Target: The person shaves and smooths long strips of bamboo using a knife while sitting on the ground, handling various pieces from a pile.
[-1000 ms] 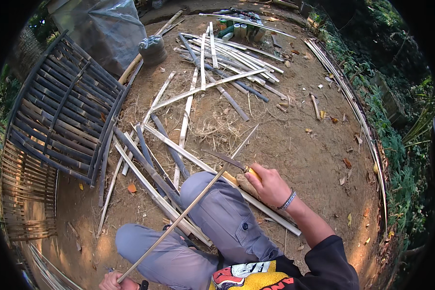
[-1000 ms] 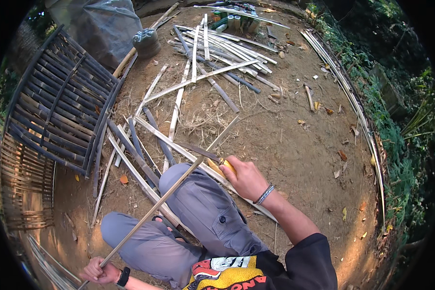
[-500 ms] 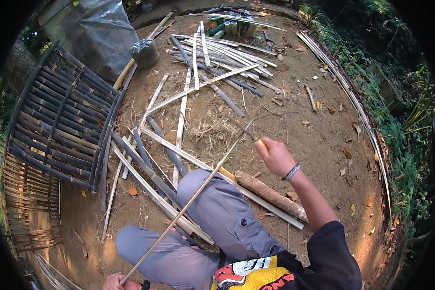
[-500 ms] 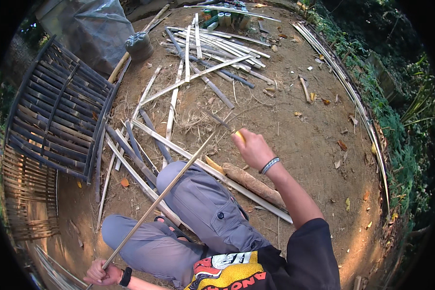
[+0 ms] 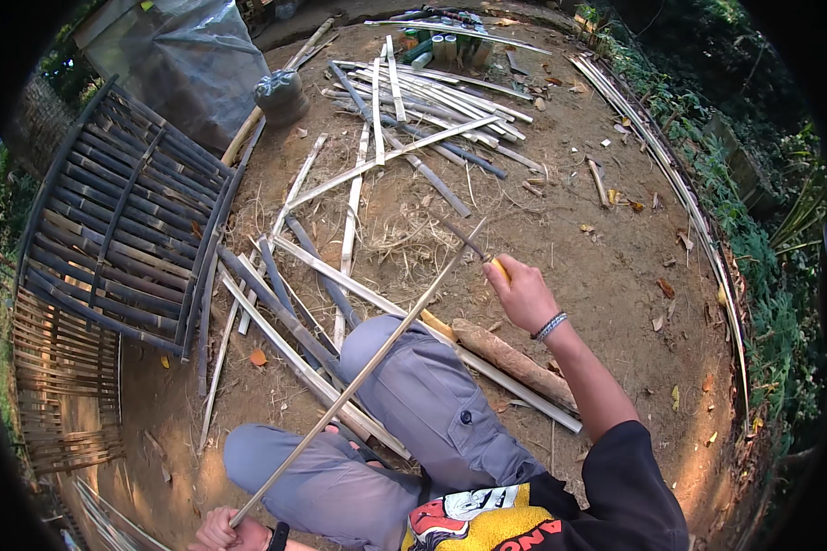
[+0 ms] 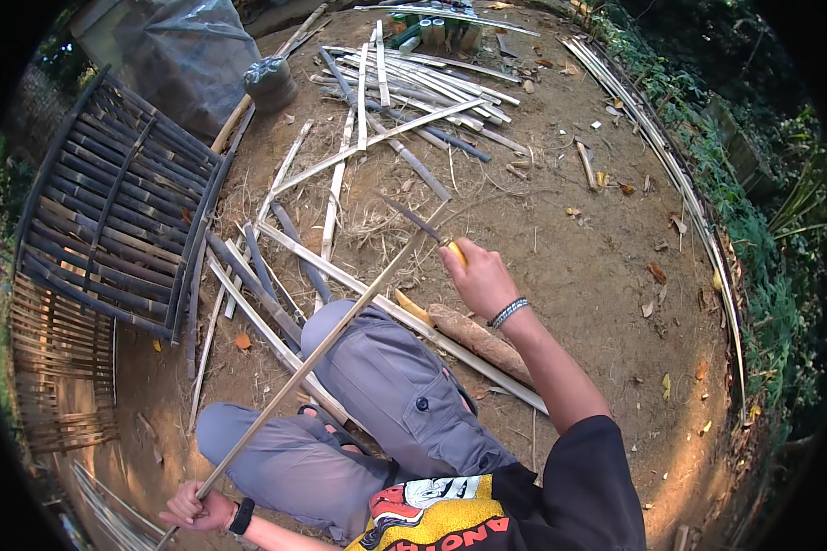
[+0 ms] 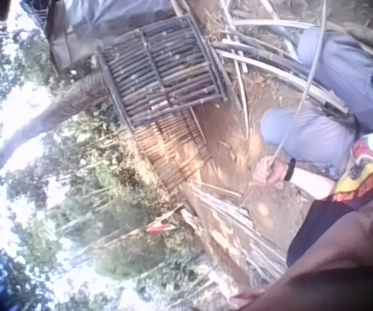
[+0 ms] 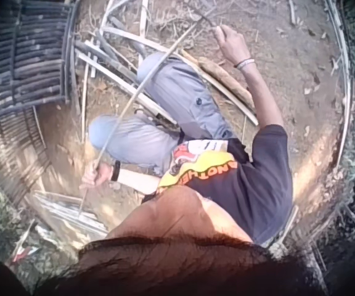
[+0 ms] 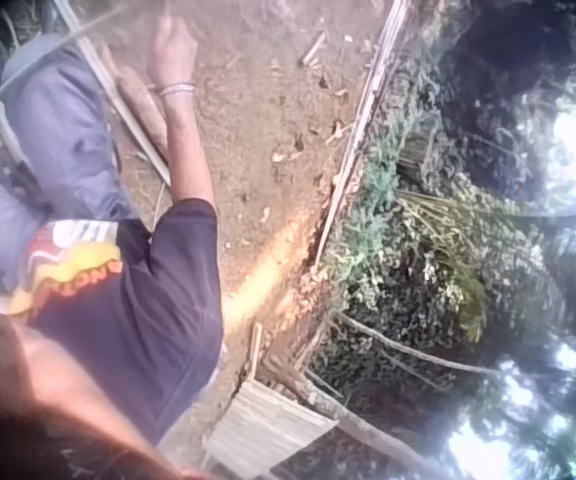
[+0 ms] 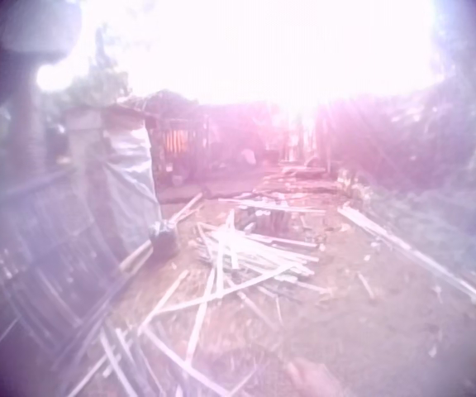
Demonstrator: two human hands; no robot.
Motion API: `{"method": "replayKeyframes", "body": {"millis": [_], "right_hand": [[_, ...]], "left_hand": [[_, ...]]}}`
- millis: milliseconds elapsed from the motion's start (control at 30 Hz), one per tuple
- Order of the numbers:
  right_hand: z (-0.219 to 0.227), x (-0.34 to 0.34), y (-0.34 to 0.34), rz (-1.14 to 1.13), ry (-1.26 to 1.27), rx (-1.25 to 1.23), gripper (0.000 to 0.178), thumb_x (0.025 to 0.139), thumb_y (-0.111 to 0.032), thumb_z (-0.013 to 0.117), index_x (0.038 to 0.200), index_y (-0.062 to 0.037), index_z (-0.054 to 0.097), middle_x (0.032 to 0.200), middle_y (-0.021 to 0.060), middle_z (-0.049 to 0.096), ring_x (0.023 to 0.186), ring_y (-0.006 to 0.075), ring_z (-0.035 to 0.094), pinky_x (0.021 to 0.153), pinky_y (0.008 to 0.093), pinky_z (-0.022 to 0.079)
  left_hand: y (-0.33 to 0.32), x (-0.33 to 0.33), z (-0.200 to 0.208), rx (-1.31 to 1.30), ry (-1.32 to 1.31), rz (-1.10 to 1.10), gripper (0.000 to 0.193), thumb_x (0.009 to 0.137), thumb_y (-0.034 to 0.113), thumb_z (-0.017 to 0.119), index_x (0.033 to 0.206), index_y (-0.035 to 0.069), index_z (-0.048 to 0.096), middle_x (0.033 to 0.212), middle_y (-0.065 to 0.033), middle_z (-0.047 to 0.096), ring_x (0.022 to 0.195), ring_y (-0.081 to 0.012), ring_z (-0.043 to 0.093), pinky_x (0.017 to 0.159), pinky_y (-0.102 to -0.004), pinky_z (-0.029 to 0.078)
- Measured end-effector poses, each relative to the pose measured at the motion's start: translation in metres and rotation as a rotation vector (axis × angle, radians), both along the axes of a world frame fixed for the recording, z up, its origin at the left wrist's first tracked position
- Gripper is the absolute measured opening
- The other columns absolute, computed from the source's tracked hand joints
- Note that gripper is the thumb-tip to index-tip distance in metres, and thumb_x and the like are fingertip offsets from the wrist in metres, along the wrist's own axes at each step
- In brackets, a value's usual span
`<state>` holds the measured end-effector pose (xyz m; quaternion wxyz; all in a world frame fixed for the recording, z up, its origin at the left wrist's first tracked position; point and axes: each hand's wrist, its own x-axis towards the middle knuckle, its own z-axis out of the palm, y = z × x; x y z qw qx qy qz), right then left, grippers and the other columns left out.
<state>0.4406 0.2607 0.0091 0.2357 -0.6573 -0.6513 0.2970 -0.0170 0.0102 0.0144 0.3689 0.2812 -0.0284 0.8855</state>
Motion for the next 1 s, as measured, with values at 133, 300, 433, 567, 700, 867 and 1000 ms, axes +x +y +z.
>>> {"method": "replayKeyframes", "body": {"millis": [133, 300, 433, 567, 700, 867, 1000], "right_hand": [[0.004, -0.032, -0.034, 0.139, 0.056, 0.042, 0.035, 0.096, -0.034, 0.052, 0.091, 0.0011, 0.056, 0.071, 0.0233, 0.062, 0.072, 0.0422, 0.064, 0.065, 0.0477, 0.05], [-0.005, -0.022, -0.01, 0.034, -0.064, 0.147, 0.035, 0.095, -0.034, 0.053, 0.092, 0.0008, 0.055, 0.071, 0.0237, 0.062, 0.068, 0.0422, 0.063, 0.063, 0.0476, 0.05], [0.009, -0.036, -0.031, 0.156, 0.003, 0.114, 0.035, 0.095, -0.034, 0.052, 0.091, 0.0002, 0.055, 0.071, 0.0245, 0.062, 0.07, 0.0435, 0.062, 0.065, 0.0501, 0.049], [-0.003, -0.024, -0.015, 0.122, -0.016, 0.152, 0.035, 0.095, -0.035, 0.052, 0.091, -0.0002, 0.055, 0.072, 0.0248, 0.062, 0.071, 0.0434, 0.063, 0.065, 0.0507, 0.049], [-0.005, -0.004, 0.002, 0.016, -0.049, 0.096, 0.034, 0.097, -0.034, 0.05, 0.09, -0.0003, 0.056, 0.066, 0.0233, 0.06, 0.063, 0.0401, 0.062, 0.059, 0.0487, 0.049], [-0.002, -0.013, 0.0, 0.073, -0.042, 0.073, 0.035, 0.098, -0.033, 0.048, 0.086, -0.0006, 0.055, 0.063, 0.0208, 0.058, 0.057, 0.0346, 0.061, 0.057, 0.0459, 0.049], [-0.009, 0.006, 0.012, -0.075, -0.049, 0.13, 0.034, 0.097, -0.033, 0.049, 0.086, -0.0009, 0.057, 0.068, 0.0215, 0.061, 0.066, 0.0387, 0.063, 0.063, 0.0477, 0.05]], "left_hand": [[-0.008, -0.002, -0.001, -0.089, 0.03, 0.078, 0.053, 0.102, 0.031, 0.041, 0.052, 0.017, 0.031, 0.042, 0.0059, 0.023, 0.038, -0.0059, 0.018, 0.046, -0.0232, 0.018], [-0.008, 0.004, -0.011, -0.155, -0.031, 0.182, 0.051, 0.103, 0.029, 0.039, 0.054, 0.017, 0.029, 0.046, 0.0055, 0.022, 0.041, -0.0065, 0.018, 0.047, -0.0239, 0.021], [-0.011, 0.001, -0.011, -0.137, 0.018, 0.111, 0.05, 0.103, 0.028, 0.039, 0.055, 0.017, 0.029, 0.048, 0.0053, 0.023, 0.043, -0.007, 0.018, 0.048, -0.024, 0.021], [-0.012, -0.002, -0.014, -0.2, -0.065, 0.197, 0.049, 0.103, 0.028, 0.039, 0.056, 0.017, 0.03, 0.048, 0.0051, 0.022, 0.043, -0.0071, 0.018, 0.049, -0.0236, 0.021], [-0.013, -0.001, -0.019, -0.191, -0.017, 0.152, 0.049, 0.103, 0.026, 0.04, 0.056, 0.017, 0.029, 0.048, 0.0049, 0.022, 0.044, -0.0069, 0.018, 0.049, -0.0235, 0.021], [-0.012, -0.006, -0.017, -0.189, -0.064, 0.176, 0.049, 0.103, 0.026, 0.04, 0.056, 0.017, 0.03, 0.047, 0.0048, 0.023, 0.043, -0.0065, 0.019, 0.049, -0.0234, 0.021], [-0.008, 0.0, -0.013, -0.161, -0.013, 0.104, 0.049, 0.103, 0.026, 0.041, 0.056, 0.016, 0.031, 0.047, 0.0047, 0.024, 0.043, -0.0065, 0.019, 0.049, -0.0232, 0.022]]}}
